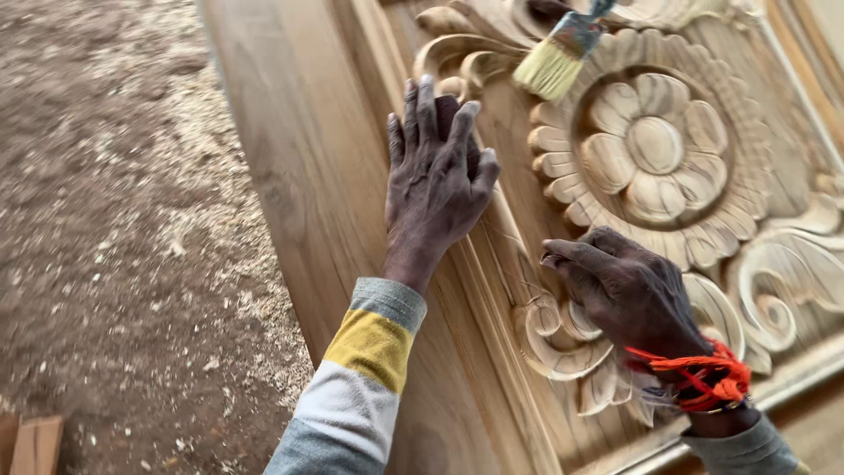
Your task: The person sands the intricate details of a floral wood carving by hand and using a small piece of sandpaper.
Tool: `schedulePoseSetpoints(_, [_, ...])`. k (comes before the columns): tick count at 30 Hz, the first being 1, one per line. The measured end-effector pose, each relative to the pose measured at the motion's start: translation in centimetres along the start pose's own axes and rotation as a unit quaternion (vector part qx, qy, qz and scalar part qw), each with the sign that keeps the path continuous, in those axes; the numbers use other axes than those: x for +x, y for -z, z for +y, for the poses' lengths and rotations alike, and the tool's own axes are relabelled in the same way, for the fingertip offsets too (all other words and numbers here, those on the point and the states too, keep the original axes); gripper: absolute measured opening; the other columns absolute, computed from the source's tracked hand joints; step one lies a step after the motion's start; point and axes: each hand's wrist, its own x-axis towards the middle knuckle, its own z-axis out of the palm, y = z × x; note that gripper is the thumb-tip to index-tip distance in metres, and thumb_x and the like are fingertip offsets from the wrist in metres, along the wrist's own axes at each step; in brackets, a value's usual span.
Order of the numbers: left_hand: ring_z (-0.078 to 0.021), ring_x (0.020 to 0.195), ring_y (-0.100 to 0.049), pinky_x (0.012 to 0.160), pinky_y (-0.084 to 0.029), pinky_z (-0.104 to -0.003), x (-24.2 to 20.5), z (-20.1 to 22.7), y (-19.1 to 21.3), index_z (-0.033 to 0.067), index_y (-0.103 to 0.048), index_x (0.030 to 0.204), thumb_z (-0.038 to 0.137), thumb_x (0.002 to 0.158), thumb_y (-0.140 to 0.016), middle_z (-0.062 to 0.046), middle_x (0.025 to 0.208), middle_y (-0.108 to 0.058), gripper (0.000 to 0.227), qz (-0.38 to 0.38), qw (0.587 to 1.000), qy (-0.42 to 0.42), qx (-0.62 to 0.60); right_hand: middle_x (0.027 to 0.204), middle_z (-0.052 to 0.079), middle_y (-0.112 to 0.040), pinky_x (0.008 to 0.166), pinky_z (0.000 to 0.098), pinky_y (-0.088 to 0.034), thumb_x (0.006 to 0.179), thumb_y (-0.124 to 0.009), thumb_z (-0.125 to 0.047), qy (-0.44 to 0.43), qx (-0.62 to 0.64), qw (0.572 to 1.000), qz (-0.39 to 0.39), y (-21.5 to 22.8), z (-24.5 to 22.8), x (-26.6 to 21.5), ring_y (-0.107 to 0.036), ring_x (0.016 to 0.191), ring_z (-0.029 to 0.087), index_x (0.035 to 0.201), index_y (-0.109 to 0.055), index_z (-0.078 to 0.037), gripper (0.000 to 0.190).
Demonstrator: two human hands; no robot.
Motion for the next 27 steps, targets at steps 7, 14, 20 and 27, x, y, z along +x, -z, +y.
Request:
schedulePoseSetpoints(7, [-0.0385,0.155,-0.023,0.127,-0.023,-0.052,-2.5,2.2,0.0,0.0199,-0.05,0.148,0.036,0.092,-0.056,-0.023,0.166,-0.024,0.059,0.046,0.997,0.068,-0.001,0.091,0.007,-0.073,0.068,0.0338,-0.055,0.087,-0.075,-0.014,0.013,0.081,0.996,0.044,-0.6,1.1,-1.8,-0.073,0.077,0.023,0.111,-0.079,-0.012,0.024])
schedulePoseSetpoints(14, [-0.0386,0.152,-0.022,0.123,-0.023,-0.051,-1.2,1.9,0.0,0.0165,-0.05,0.145,0.033,0.084,-0.063,-0.019,0.163,-0.026,0.065,0.045,0.995,0.093,-0.01,0.083,0.007,-0.076,0.064,0.0335,-0.057,0.082,-0.074,-0.014,-0.008,0.07,0.997,0.019,-1.2,1.3,-0.6,-0.074,0.068,0.021,0.095,-0.081,-0.012,0.016])
schedulePoseSetpoints(20, [-0.041,0.149,-0.023,0.12,-0.025,-0.053,-0.6,1.3,-0.7,0.0176,-0.052,0.143,0.038,0.086,-0.061,-0.019,0.158,-0.028,0.061,0.029,0.994,0.102,-0.029,0.081,0.013,-0.071,0.066,0.0402,-0.051,0.09,-0.075,-0.016,0.029,-0.01,0.996,0.081,-2.5,1.1,2.5,-0.069,0.071,0.029,0.094,-0.079,-0.008,0.01])
schedulePoseSetpoints(27, [-0.0409,0.152,-0.03,0.128,-0.026,-0.053,-0.6,0.8,-2.0,0.0135,-0.055,0.141,0.03,0.099,-0.053,-0.021,0.16,-0.034,0.046,0.093,0.993,0.078,0.0,0.07,0.016,-0.061,0.063,0.0467,-0.045,0.095,-0.075,-0.024,0.063,-0.157,0.972,0.16,-6.0,2.4,7.1,-0.061,0.065,0.033,0.072,-0.063,-0.005,0.032])
